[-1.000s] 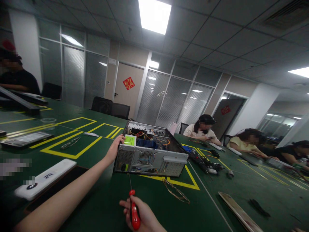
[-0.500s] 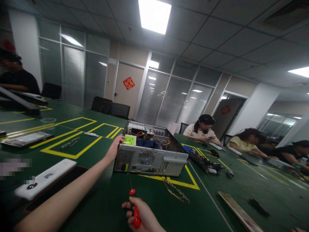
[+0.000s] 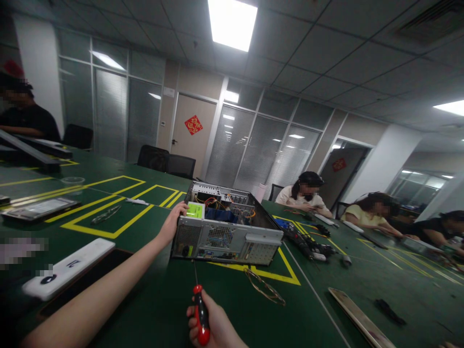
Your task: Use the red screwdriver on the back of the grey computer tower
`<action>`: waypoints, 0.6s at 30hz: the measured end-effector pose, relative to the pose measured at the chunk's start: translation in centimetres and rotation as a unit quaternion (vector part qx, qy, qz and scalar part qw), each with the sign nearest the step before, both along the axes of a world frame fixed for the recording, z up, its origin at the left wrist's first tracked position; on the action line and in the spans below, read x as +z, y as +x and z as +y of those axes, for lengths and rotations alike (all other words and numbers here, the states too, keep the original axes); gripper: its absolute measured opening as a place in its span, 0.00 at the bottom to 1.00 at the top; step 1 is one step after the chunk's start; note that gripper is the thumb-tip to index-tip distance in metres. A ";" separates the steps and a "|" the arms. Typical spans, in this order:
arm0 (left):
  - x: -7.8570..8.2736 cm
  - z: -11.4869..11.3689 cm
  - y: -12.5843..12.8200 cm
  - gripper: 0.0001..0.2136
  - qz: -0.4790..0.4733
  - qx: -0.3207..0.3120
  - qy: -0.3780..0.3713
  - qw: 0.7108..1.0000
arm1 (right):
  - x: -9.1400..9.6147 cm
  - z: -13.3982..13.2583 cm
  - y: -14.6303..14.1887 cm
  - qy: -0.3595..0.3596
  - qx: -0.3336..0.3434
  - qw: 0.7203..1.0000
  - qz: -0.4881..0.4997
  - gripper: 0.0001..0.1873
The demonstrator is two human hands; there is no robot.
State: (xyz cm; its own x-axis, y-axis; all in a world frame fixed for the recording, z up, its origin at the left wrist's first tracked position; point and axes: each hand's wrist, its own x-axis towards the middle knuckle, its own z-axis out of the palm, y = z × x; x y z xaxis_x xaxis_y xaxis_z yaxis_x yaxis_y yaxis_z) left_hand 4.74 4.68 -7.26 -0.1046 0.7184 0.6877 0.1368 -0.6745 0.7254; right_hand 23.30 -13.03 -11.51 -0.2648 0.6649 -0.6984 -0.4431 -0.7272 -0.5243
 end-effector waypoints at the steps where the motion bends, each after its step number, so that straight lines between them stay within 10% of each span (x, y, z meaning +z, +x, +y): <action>1: 0.0 0.0 0.0 0.19 -0.001 0.001 -0.002 1.000 | 0.1 0.0 0.0 -0.002 0.006 1.000 -0.006 0.21; 18: 0.0 0.0 0.0 0.19 -0.004 -0.007 -0.004 1.000 | -0.7 -0.1 -0.3 0.016 0.030 0.999 0.014 0.23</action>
State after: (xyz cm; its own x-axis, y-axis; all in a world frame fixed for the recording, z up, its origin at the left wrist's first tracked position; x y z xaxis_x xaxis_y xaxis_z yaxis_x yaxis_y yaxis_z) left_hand 4.73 4.69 -7.25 -0.1001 0.7256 0.6808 0.1223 -0.6701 0.7321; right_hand 22.98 -13.08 -12.18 -0.3240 0.6694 -0.6685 -0.4142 -0.7357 -0.5359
